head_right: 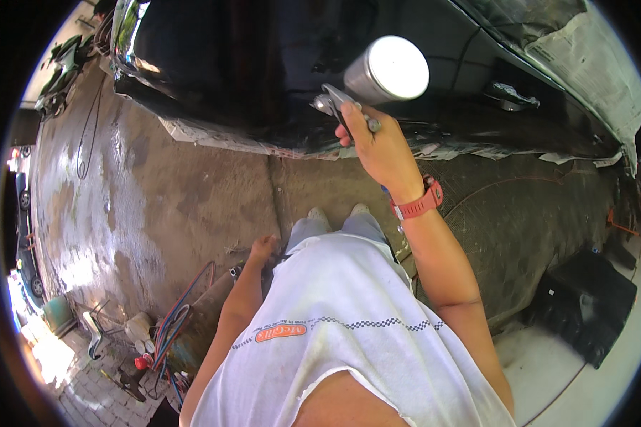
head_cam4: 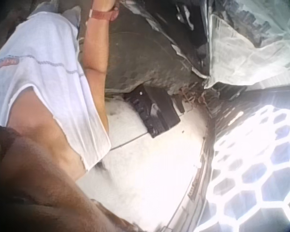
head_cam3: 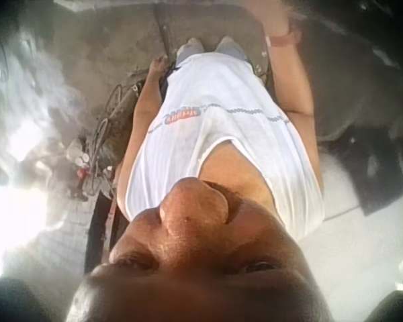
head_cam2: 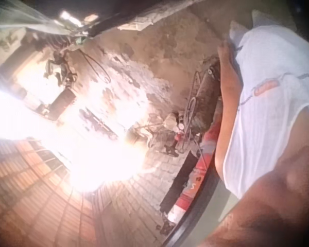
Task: The person uses a spray gun to apply black paint to the rear trunk of a car. The vehicle is partially masked with newspaper to protect adjacent areas. The person moves around the car to cover different sections of the trunk lid with even strokes.
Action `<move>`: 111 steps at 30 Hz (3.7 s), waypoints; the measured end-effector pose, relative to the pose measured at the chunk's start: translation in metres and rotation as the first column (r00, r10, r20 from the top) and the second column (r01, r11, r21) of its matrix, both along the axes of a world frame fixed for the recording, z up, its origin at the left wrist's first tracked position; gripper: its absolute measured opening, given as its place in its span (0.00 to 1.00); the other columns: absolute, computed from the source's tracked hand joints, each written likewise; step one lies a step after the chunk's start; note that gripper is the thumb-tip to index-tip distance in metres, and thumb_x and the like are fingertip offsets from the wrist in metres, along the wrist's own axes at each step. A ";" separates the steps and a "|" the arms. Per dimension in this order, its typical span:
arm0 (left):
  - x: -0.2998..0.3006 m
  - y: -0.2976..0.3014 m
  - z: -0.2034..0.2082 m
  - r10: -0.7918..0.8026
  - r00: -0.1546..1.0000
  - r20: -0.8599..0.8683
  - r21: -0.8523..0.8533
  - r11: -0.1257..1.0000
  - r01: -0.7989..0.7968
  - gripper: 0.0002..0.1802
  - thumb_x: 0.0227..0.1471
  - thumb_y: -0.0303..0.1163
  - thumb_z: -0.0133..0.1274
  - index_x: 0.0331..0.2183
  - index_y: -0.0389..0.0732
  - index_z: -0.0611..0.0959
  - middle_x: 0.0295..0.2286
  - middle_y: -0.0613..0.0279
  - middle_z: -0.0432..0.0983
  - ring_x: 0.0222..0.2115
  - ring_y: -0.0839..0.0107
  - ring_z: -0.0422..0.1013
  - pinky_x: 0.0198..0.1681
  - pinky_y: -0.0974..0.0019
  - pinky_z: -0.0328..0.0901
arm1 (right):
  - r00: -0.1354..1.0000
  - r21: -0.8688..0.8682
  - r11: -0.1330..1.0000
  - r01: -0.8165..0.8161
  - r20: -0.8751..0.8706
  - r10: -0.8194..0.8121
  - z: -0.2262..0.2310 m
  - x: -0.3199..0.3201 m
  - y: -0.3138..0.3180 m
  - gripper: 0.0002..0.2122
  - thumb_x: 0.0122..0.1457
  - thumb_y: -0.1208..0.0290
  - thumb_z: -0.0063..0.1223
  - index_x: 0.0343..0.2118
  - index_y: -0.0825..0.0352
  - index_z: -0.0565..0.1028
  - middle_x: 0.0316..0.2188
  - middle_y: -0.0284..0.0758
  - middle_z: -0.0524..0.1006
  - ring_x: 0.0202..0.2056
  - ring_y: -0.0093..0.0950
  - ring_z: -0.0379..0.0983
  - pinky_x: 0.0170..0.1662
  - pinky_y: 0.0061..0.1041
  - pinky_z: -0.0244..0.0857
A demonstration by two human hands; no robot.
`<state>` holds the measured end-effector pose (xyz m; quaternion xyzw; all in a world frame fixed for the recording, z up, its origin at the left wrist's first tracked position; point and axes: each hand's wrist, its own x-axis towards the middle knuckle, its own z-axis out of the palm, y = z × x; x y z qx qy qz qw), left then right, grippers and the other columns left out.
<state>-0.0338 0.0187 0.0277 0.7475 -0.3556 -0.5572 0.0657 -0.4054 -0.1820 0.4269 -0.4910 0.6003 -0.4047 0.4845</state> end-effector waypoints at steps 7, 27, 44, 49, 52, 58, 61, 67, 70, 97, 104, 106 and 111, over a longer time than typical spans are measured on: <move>-0.040 0.008 0.033 -0.002 0.999 0.049 0.005 1.000 0.002 0.27 0.59 0.46 0.58 0.52 0.37 0.82 0.46 0.47 0.82 0.50 0.59 0.77 0.55 0.59 0.68 | 0.993 0.043 0.992 0.116 -0.037 -0.114 -0.040 -0.059 0.039 0.23 0.71 0.52 0.47 0.35 0.72 0.80 0.25 0.32 0.80 0.29 0.20 0.73 0.37 0.25 0.66; -0.109 0.082 0.083 0.000 0.966 0.257 -0.022 1.000 0.005 0.24 0.59 0.46 0.57 0.52 0.41 0.83 0.43 0.48 0.84 0.46 0.58 0.80 0.51 0.59 0.71 | 0.907 -0.130 0.961 -0.242 0.321 0.272 -0.083 -0.096 0.052 0.23 0.69 0.60 0.51 0.64 0.66 0.71 0.32 0.36 0.80 0.32 0.22 0.77 0.39 0.23 0.71; -0.111 0.040 0.132 0.047 0.983 0.177 -0.171 0.985 -0.016 0.22 0.65 0.40 0.54 0.53 0.36 0.81 0.42 0.51 0.84 0.45 0.66 0.78 0.52 0.62 0.69 | 0.941 -0.295 0.911 -0.287 0.094 0.326 -0.072 -0.079 0.026 0.25 0.69 0.55 0.51 0.63 0.65 0.72 0.30 0.34 0.79 0.36 0.23 0.74 0.46 0.26 0.68; -0.172 -0.061 0.214 -0.072 0.997 0.013 -0.311 0.948 0.073 0.22 0.65 0.36 0.52 0.55 0.33 0.78 0.46 0.52 0.81 0.48 0.68 0.75 0.56 0.62 0.66 | 0.925 -0.263 0.902 -0.342 0.072 0.372 -0.072 -0.076 0.025 0.27 0.66 0.54 0.54 0.63 0.65 0.71 0.53 0.45 0.78 0.57 0.40 0.72 0.62 0.35 0.61; -0.222 -0.092 0.259 -0.163 0.966 -0.198 -0.305 0.947 0.098 0.21 0.65 0.32 0.52 0.56 0.32 0.76 0.48 0.54 0.80 0.50 0.69 0.73 0.58 0.61 0.64 | 0.907 -0.264 0.896 -0.357 0.130 0.400 -0.080 -0.071 0.027 0.26 0.66 0.57 0.54 0.64 0.66 0.71 0.61 0.47 0.72 0.64 0.44 0.64 0.66 0.37 0.55; -0.281 -0.106 0.289 -0.127 0.856 -0.500 -0.269 0.963 -0.014 0.14 0.63 0.26 0.55 0.49 0.33 0.79 0.45 0.63 0.82 0.46 0.74 0.75 0.53 0.66 0.69 | 0.891 -0.147 0.922 -0.358 0.241 0.385 -0.087 -0.071 0.036 0.25 0.67 0.61 0.52 0.63 0.67 0.71 0.58 0.46 0.75 0.60 0.42 0.71 0.63 0.36 0.62; -0.287 -0.096 0.279 -0.080 0.802 -0.591 -0.271 0.957 -0.104 0.12 0.62 0.25 0.56 0.46 0.33 0.81 0.42 0.64 0.82 0.44 0.76 0.75 0.51 0.67 0.70 | 0.930 -0.216 0.929 -0.300 0.148 0.335 -0.088 -0.070 0.038 0.23 0.68 0.61 0.50 0.63 0.67 0.71 0.52 0.48 0.78 0.49 0.35 0.79 0.56 0.33 0.69; -0.300 -0.100 0.285 -0.078 0.774 -0.628 -0.298 0.943 -0.147 0.09 0.61 0.26 0.57 0.43 0.35 0.82 0.37 0.65 0.83 0.40 0.76 0.76 0.46 0.68 0.71 | 0.938 -0.178 0.943 -0.279 0.158 0.308 -0.068 -0.074 0.038 0.23 0.69 0.60 0.48 0.64 0.65 0.71 0.38 0.41 0.81 0.40 0.28 0.78 0.50 0.29 0.70; -0.296 -0.103 0.275 -0.139 0.706 -0.695 -0.307 0.945 -0.115 0.08 0.62 0.28 0.57 0.42 0.36 0.82 0.35 0.66 0.82 0.36 0.77 0.76 0.40 0.70 0.71 | 0.947 -0.190 0.952 -0.238 0.173 0.272 -0.068 -0.071 0.036 0.24 0.69 0.58 0.49 0.63 0.67 0.72 0.39 0.42 0.80 0.42 0.31 0.76 0.50 0.31 0.69; 0.052 -0.026 -0.003 -0.125 0.982 0.140 0.200 0.975 0.096 0.31 0.57 0.55 0.52 0.48 0.38 0.85 0.46 0.39 0.80 0.52 0.46 0.74 0.56 0.50 0.66 | 0.997 -0.075 0.996 0.038 0.062 -0.033 0.041 0.047 -0.018 0.26 0.73 0.47 0.39 0.45 0.70 0.78 0.33 0.33 0.80 0.33 0.17 0.74 0.22 0.17 0.60; 0.080 0.012 -0.030 0.002 0.989 0.151 0.042 0.999 -0.008 0.28 0.56 0.51 0.54 0.47 0.38 0.86 0.45 0.40 0.81 0.51 0.47 0.76 0.56 0.52 0.67 | 1.000 -0.051 0.999 0.019 -0.006 -0.020 0.055 0.087 -0.031 0.27 0.73 0.46 0.36 0.44 0.69 0.78 0.34 0.33 0.80 0.33 0.19 0.75 0.22 0.17 0.60; 0.076 0.004 -0.046 0.085 0.994 0.075 0.046 0.995 -0.089 0.28 0.57 0.51 0.54 0.48 0.37 0.85 0.45 0.40 0.81 0.51 0.48 0.76 0.56 0.52 0.67 | 1.000 -0.050 0.999 -0.001 -0.018 0.000 0.055 0.095 -0.035 0.28 0.73 0.46 0.36 0.45 0.70 0.78 0.34 0.34 0.80 0.33 0.19 0.75 0.22 0.18 0.60; 0.047 -0.041 -0.032 0.198 0.976 -0.087 -0.035 0.979 -0.202 0.28 0.58 0.49 0.56 0.49 0.33 0.83 0.44 0.43 0.82 0.48 0.53 0.78 0.53 0.55 0.69 | 0.997 -0.031 0.998 -0.047 -0.067 0.045 0.055 0.116 -0.042 0.28 0.73 0.45 0.36 0.45 0.70 0.78 0.34 0.35 0.80 0.33 0.20 0.76 0.22 0.18 0.61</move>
